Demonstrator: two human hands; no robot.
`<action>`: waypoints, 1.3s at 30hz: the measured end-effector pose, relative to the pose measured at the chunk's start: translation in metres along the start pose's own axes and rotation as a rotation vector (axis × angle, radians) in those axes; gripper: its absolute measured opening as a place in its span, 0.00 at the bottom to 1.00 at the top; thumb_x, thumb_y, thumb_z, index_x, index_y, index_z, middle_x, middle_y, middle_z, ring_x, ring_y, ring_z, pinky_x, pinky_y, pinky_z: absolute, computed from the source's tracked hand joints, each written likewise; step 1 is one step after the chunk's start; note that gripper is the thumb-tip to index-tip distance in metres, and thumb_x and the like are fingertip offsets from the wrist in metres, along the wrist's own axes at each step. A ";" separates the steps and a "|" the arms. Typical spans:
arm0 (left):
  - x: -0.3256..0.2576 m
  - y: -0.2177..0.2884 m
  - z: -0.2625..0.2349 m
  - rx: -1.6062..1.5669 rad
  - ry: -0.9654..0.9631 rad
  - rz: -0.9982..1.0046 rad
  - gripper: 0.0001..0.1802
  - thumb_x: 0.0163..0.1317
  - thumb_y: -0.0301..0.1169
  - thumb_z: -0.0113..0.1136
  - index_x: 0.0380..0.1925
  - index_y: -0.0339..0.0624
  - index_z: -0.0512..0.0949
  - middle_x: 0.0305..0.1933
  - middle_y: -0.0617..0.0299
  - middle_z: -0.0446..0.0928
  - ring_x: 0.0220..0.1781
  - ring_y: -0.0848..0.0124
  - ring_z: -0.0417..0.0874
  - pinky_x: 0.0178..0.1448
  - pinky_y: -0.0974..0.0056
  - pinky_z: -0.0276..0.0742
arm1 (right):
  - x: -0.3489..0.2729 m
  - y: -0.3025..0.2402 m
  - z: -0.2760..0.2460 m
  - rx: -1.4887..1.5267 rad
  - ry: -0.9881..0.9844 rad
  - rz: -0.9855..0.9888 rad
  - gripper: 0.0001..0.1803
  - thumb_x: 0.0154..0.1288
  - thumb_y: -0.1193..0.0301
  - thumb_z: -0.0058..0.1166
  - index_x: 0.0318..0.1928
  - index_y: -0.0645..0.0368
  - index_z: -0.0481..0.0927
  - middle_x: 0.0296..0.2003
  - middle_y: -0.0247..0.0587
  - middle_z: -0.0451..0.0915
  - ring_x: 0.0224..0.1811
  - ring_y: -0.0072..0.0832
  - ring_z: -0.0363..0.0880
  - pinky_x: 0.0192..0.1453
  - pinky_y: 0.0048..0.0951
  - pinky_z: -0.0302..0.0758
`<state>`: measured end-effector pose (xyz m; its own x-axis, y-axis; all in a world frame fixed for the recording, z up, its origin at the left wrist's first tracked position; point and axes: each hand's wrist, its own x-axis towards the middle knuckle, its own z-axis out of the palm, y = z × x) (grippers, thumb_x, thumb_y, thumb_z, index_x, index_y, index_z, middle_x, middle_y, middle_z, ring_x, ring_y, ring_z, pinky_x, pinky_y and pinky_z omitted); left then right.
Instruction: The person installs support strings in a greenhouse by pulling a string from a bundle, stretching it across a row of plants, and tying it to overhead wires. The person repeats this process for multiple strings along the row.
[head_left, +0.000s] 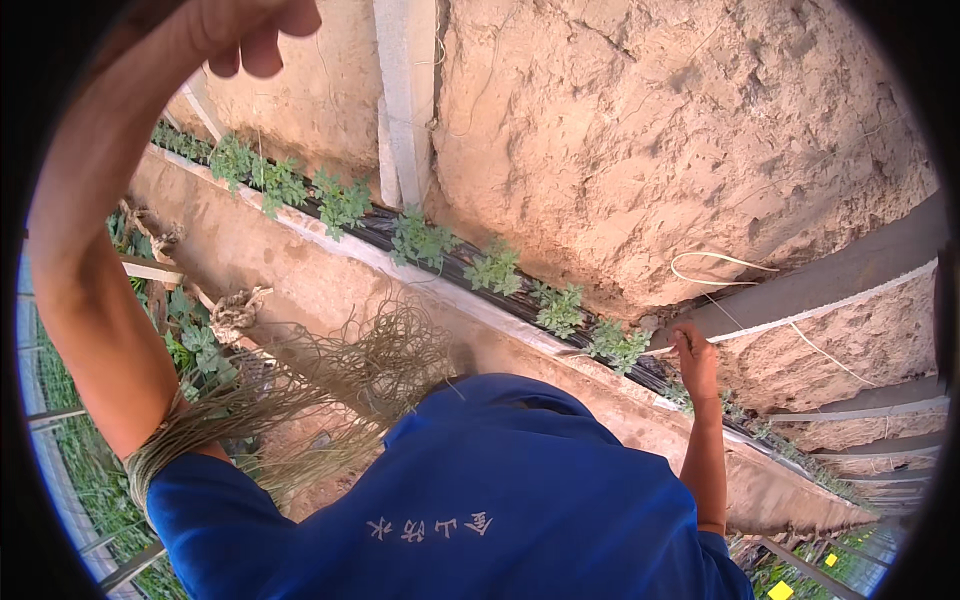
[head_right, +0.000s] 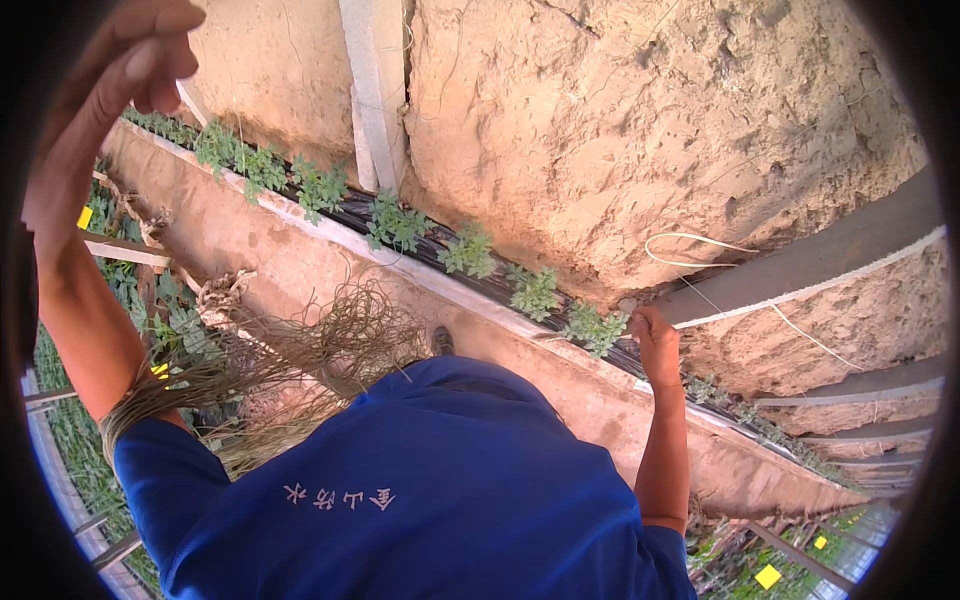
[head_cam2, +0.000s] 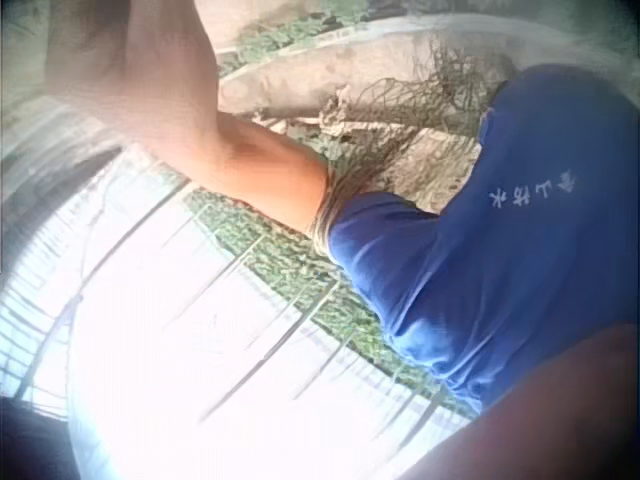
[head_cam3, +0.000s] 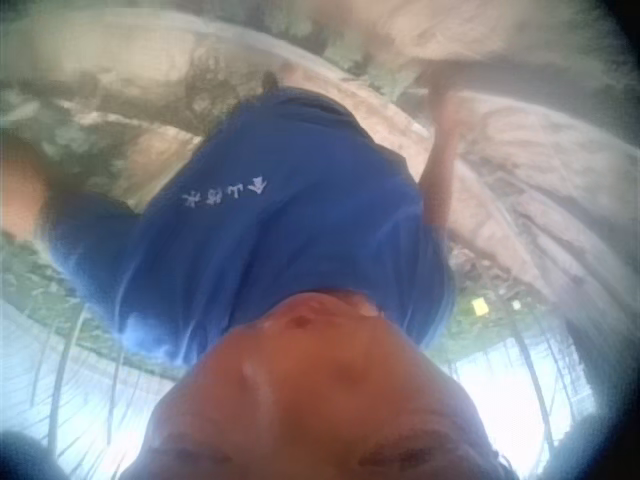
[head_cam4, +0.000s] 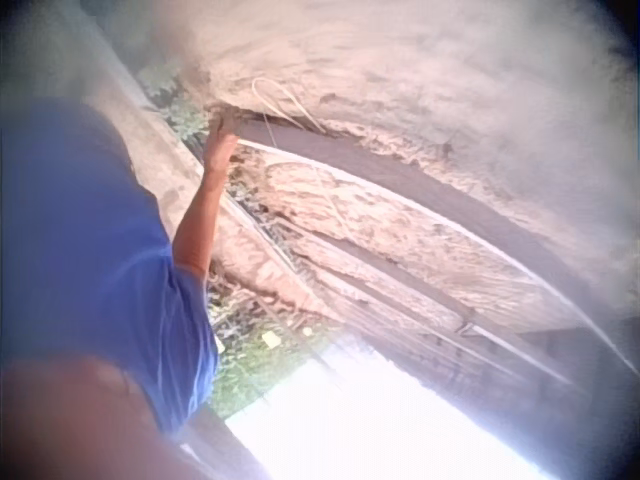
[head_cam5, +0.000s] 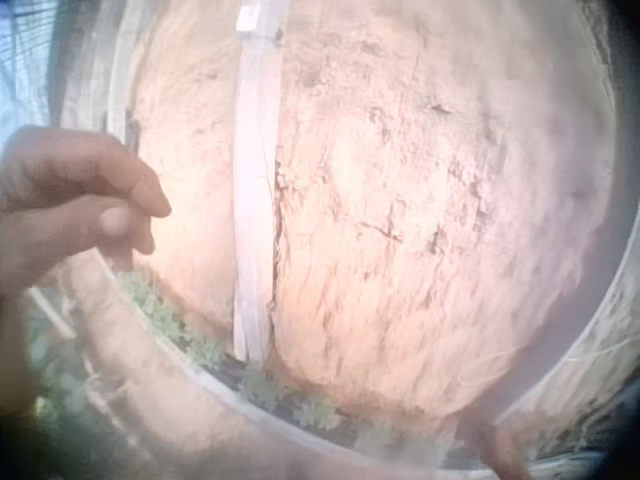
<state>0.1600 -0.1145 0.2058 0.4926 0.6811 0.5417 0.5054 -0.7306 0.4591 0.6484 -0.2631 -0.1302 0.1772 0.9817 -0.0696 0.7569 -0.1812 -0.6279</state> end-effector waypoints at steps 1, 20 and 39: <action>-0.012 -0.005 0.006 -0.010 -0.052 -0.028 0.08 0.64 0.28 0.58 0.38 0.35 0.81 0.33 0.60 0.81 0.35 0.77 0.80 0.32 0.73 0.73 | -0.004 -0.001 0.000 0.020 0.014 -0.034 0.08 0.69 0.74 0.46 0.43 0.62 0.78 0.25 0.38 0.80 0.27 0.20 0.78 0.32 0.24 0.74; 0.042 -0.054 -0.073 -0.189 -0.035 -0.133 0.07 0.61 0.25 0.58 0.38 0.34 0.79 0.24 0.60 0.78 0.26 0.77 0.78 0.31 0.70 0.73 | 0.061 -0.096 -0.087 0.235 0.563 -0.111 0.12 0.71 0.69 0.47 0.41 0.67 0.78 0.27 0.43 0.83 0.31 0.27 0.84 0.37 0.28 0.79; 0.087 0.007 -0.053 0.220 0.049 0.056 0.09 0.54 0.20 0.58 0.36 0.31 0.76 0.21 0.56 0.71 0.22 0.69 0.70 0.29 0.66 0.67 | 0.076 -0.049 -0.224 0.810 1.123 -0.290 0.30 0.74 0.47 0.34 0.43 0.63 0.78 0.31 0.38 0.81 0.32 0.21 0.79 0.35 0.22 0.73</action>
<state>0.1691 -0.0631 0.2935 0.4922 0.6325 0.5981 0.6231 -0.7358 0.2653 0.7660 -0.1931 0.0687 0.7694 0.3399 0.5407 0.3552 0.4759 -0.8046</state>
